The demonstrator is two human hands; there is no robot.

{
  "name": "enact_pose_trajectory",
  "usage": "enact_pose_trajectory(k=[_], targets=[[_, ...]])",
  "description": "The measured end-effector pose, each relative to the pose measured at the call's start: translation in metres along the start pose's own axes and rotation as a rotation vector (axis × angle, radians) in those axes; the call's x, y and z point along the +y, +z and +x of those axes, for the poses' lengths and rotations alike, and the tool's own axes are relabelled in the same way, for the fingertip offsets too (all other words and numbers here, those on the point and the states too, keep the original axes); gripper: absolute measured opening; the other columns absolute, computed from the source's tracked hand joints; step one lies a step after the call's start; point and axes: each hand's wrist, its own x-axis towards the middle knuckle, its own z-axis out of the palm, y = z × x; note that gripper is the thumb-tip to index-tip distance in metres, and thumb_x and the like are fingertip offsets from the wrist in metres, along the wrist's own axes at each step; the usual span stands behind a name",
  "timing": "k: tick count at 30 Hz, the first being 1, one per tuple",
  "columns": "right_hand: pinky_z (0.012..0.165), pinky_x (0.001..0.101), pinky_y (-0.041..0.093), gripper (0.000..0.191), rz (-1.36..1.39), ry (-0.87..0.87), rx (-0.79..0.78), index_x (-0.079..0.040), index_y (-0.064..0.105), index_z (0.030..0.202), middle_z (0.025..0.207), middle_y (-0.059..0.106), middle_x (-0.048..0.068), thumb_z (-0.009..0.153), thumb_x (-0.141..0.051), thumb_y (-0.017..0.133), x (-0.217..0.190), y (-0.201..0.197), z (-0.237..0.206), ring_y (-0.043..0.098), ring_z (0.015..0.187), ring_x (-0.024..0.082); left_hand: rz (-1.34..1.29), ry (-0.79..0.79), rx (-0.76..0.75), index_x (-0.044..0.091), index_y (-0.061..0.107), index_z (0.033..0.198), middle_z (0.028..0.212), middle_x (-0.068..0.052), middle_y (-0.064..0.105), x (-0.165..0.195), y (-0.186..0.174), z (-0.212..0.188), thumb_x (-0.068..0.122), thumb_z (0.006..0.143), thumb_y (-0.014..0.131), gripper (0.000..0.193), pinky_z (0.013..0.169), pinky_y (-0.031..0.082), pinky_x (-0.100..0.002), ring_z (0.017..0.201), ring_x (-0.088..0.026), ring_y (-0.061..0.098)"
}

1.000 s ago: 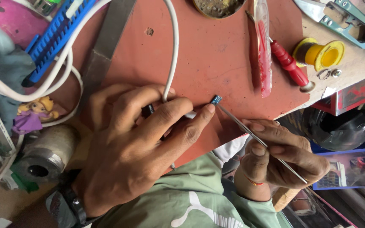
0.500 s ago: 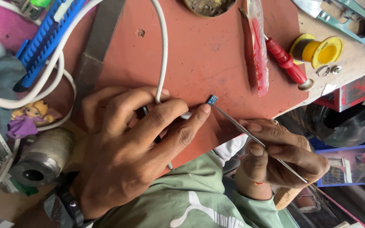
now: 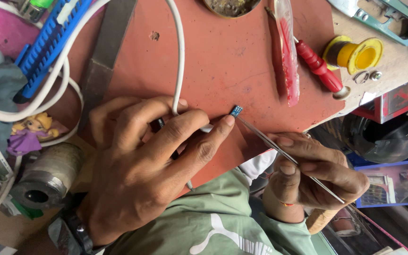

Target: The person solders a small circuit board on a cluttered workbench, holding the board with tweezers while applying a soldering iron, then touches the board and wires with a probe and holds the board under a blue light to check it before resuming soldering.

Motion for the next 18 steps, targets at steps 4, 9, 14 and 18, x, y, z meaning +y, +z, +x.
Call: enact_pose_trajectory(k=[4,9,14,18], targets=[[0.067,0.0429,0.066,0.031,-0.001,-0.034,0.063,0.004,0.045,0.092,0.089,0.069,0.034,0.086,0.003,0.075,0.006,0.010,-0.001,0.076,0.077,0.028,-0.051,-0.013,-0.033,0.017,0.076,0.132,0.116,0.006,0.068,0.000,0.000,0.001,0.011,0.094,0.075,0.038,0.103,0.038,-0.039,0.109,-0.023,0.053],[0.070,0.0482,0.066,0.033,-0.019,-0.124,0.099,0.002,0.040,0.091,0.081,0.069,0.029,0.088,0.002,0.073,0.012,0.013,-0.003,0.075,0.075,0.029,0.044,0.006,-0.006,0.021,0.077,0.127,0.111,0.011,0.067,0.001,-0.004,0.002,0.016,0.091,0.073,0.037,0.100,0.035,-0.040,0.108,-0.018,0.054],[0.060,0.0384,0.065,0.036,-0.024,-0.095,0.104,0.001,0.038,0.095,0.086,0.069,0.034,0.089,0.001,0.073,0.011,0.012,-0.004,0.075,0.071,0.027,0.075,0.000,-0.021,0.022,0.078,0.128,0.111,0.012,0.066,0.002,-0.005,0.003,0.016,0.091,0.073,0.037,0.101,0.034,-0.042,0.110,-0.018,0.054],[0.053,0.0330,0.062,0.039,-0.096,-0.046,0.163,0.001,0.036,0.097,0.085,0.069,0.033,0.090,-0.002,0.074,0.005,0.019,-0.007,0.075,0.070,0.026,0.069,-0.015,-0.035,0.023,0.077,0.129,0.112,0.012,0.066,0.004,-0.006,0.003,0.018,0.094,0.074,0.036,0.101,0.033,-0.044,0.111,-0.018,0.054]])
